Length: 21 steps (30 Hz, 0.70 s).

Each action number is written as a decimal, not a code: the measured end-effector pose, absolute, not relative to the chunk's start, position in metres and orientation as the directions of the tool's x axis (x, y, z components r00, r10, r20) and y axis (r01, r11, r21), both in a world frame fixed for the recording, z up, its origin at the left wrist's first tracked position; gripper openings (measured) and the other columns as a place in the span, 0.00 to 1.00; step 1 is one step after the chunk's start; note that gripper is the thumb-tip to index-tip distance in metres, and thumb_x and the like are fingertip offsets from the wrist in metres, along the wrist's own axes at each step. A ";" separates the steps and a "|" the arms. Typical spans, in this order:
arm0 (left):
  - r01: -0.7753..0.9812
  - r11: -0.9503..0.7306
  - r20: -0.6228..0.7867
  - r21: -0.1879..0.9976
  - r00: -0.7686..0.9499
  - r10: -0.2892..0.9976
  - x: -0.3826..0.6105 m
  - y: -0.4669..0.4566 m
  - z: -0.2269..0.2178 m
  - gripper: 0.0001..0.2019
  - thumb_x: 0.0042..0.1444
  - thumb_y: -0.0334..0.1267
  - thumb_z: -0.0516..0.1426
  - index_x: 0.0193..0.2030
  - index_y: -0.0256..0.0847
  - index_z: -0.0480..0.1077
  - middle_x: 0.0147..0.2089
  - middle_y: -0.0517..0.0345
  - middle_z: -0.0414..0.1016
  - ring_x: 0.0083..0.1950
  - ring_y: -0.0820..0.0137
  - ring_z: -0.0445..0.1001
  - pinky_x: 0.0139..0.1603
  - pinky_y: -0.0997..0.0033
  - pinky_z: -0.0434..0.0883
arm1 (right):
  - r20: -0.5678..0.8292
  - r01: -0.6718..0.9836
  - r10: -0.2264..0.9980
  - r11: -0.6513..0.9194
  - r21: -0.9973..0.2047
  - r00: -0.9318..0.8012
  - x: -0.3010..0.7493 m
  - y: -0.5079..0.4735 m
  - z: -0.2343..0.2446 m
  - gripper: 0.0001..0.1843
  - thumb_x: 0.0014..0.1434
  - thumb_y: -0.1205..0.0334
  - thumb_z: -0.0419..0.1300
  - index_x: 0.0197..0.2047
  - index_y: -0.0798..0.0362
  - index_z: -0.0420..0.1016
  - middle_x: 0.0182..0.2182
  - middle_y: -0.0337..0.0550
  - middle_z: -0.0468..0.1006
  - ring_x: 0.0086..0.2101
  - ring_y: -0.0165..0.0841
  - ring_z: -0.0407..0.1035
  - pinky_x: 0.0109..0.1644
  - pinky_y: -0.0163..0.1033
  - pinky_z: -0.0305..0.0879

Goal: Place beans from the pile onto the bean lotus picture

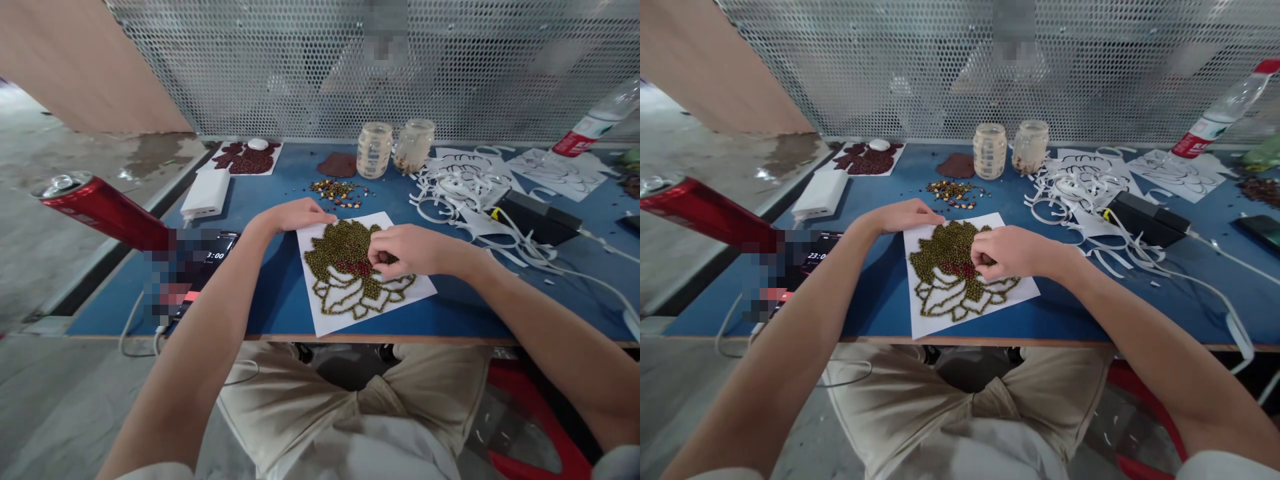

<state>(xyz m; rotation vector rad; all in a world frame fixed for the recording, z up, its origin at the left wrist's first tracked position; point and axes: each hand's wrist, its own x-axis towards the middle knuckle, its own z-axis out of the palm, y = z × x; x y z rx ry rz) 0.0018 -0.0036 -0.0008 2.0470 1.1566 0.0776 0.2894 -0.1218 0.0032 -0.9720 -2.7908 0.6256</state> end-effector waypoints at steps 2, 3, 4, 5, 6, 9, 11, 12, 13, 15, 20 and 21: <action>0.702 -0.289 -0.306 0.651 0.591 0.746 0.002 -0.004 0.000 0.28 0.59 0.66 0.63 0.24 0.42 0.71 0.24 0.58 0.62 0.25 0.71 0.56 0.31 0.62 0.48 | -0.014 0.555 0.609 0.713 -0.428 -0.793 0.288 -0.122 0.001 0.01 0.61 0.65 0.61 0.36 0.49 0.72 0.36 0.41 0.78 0.35 0.35 0.68 0.41 0.40 0.58; 0.703 -0.290 -0.307 0.650 0.592 0.745 0.003 -0.004 0.000 0.28 0.59 0.66 0.63 0.24 0.42 0.72 0.25 0.58 0.63 0.26 0.71 0.56 0.31 0.62 0.48 | -0.002 0.552 0.612 0.713 -0.433 -0.791 0.288 -0.122 0.001 0.01 0.61 0.64 0.60 0.36 0.49 0.71 0.36 0.42 0.78 0.35 0.35 0.68 0.41 0.40 0.58; 0.705 -0.293 -0.306 0.646 0.591 0.747 0.003 -0.005 0.000 0.27 0.59 0.65 0.63 0.24 0.42 0.73 0.25 0.58 0.63 0.26 0.71 0.56 0.32 0.62 0.47 | 0.007 0.554 0.619 0.708 -0.438 -0.785 0.289 -0.123 0.001 0.01 0.62 0.64 0.60 0.37 0.49 0.71 0.36 0.42 0.78 0.34 0.34 0.68 0.41 0.40 0.58; 0.708 -0.298 -0.303 0.641 0.590 0.748 0.004 -0.005 0.001 0.27 0.58 0.65 0.63 0.25 0.42 0.73 0.25 0.58 0.63 0.26 0.71 0.56 0.32 0.62 0.47 | 0.010 0.562 0.630 0.699 -0.442 -0.776 0.289 -0.123 0.001 0.01 0.62 0.64 0.59 0.37 0.49 0.71 0.37 0.42 0.78 0.34 0.34 0.67 0.40 0.40 0.58; 0.710 -0.305 -0.300 0.634 0.590 0.749 0.004 -0.005 0.001 0.27 0.58 0.65 0.63 0.25 0.42 0.73 0.25 0.58 0.63 0.26 0.71 0.55 0.32 0.62 0.47 | 0.007 0.573 0.643 0.687 -0.446 -0.766 0.290 -0.123 0.002 0.01 0.63 0.64 0.59 0.38 0.49 0.71 0.37 0.42 0.78 0.34 0.34 0.67 0.40 0.40 0.57; 0.707 -0.322 -0.294 0.630 0.600 0.744 0.005 -0.005 0.001 0.27 0.59 0.65 0.63 0.25 0.42 0.73 0.25 0.59 0.62 0.26 0.71 0.55 0.32 0.62 0.48 | -0.018 0.603 0.670 0.656 -0.454 -0.742 0.294 -0.122 0.003 0.02 0.65 0.62 0.60 0.40 0.49 0.70 0.38 0.41 0.78 0.33 0.34 0.66 0.38 0.40 0.56; 0.700 -0.332 -0.290 0.632 0.611 0.736 0.005 -0.004 0.001 0.27 0.59 0.65 0.63 0.25 0.42 0.74 0.25 0.59 0.63 0.26 0.71 0.55 0.31 0.62 0.48 | -0.022 0.613 0.683 0.640 -0.462 -0.730 0.297 -0.120 0.002 0.03 0.66 0.62 0.60 0.40 0.48 0.68 0.38 0.40 0.77 0.33 0.34 0.65 0.39 0.40 0.56; 0.696 -0.343 -0.286 0.630 0.620 0.731 0.005 -0.004 0.001 0.27 0.59 0.64 0.63 0.25 0.42 0.74 0.25 0.59 0.64 0.27 0.71 0.56 0.31 0.63 0.49 | -0.019 0.618 0.692 0.631 -0.468 -0.721 0.298 -0.119 0.001 0.04 0.67 0.62 0.60 0.39 0.48 0.67 0.38 0.40 0.77 0.33 0.34 0.65 0.39 0.41 0.56; 0.691 -0.360 -0.280 0.627 0.631 0.723 0.005 -0.003 0.001 0.26 0.59 0.63 0.63 0.24 0.42 0.74 0.26 0.58 0.65 0.27 0.71 0.57 0.32 0.63 0.50 | -0.018 0.625 0.702 0.621 -0.473 -0.712 0.300 -0.117 0.000 0.05 0.67 0.62 0.60 0.39 0.48 0.67 0.38 0.40 0.76 0.33 0.34 0.64 0.39 0.41 0.56; 0.680 -0.400 -0.269 0.614 0.658 0.704 0.005 -0.002 0.000 0.24 0.57 0.60 0.64 0.25 0.41 0.75 0.27 0.58 0.67 0.28 0.70 0.59 0.32 0.64 0.52 | -0.016 0.637 0.719 0.605 -0.477 -0.695 0.304 -0.112 -0.003 0.05 0.68 0.61 0.59 0.40 0.48 0.66 0.38 0.40 0.75 0.33 0.34 0.63 0.39 0.42 0.55; 0.669 -0.455 -0.266 0.588 0.690 0.673 0.005 0.002 -0.002 0.20 0.58 0.56 0.63 0.29 0.40 0.79 0.29 0.57 0.72 0.30 0.69 0.64 0.33 0.65 0.55 | -0.027 0.656 0.733 0.592 -0.468 -0.680 0.312 -0.101 -0.011 0.07 0.72 0.61 0.55 0.40 0.47 0.63 0.36 0.41 0.72 0.33 0.36 0.61 0.39 0.44 0.55; 0.665 -0.462 -0.265 0.587 0.697 0.666 0.005 0.002 -0.002 0.20 0.58 0.56 0.62 0.29 0.40 0.79 0.29 0.57 0.72 0.30 0.69 0.64 0.33 0.65 0.55 | -0.024 0.657 0.734 0.593 -0.466 -0.679 0.313 -0.099 -0.012 0.07 0.73 0.61 0.54 0.39 0.47 0.62 0.36 0.41 0.72 0.33 0.36 0.61 0.39 0.44 0.55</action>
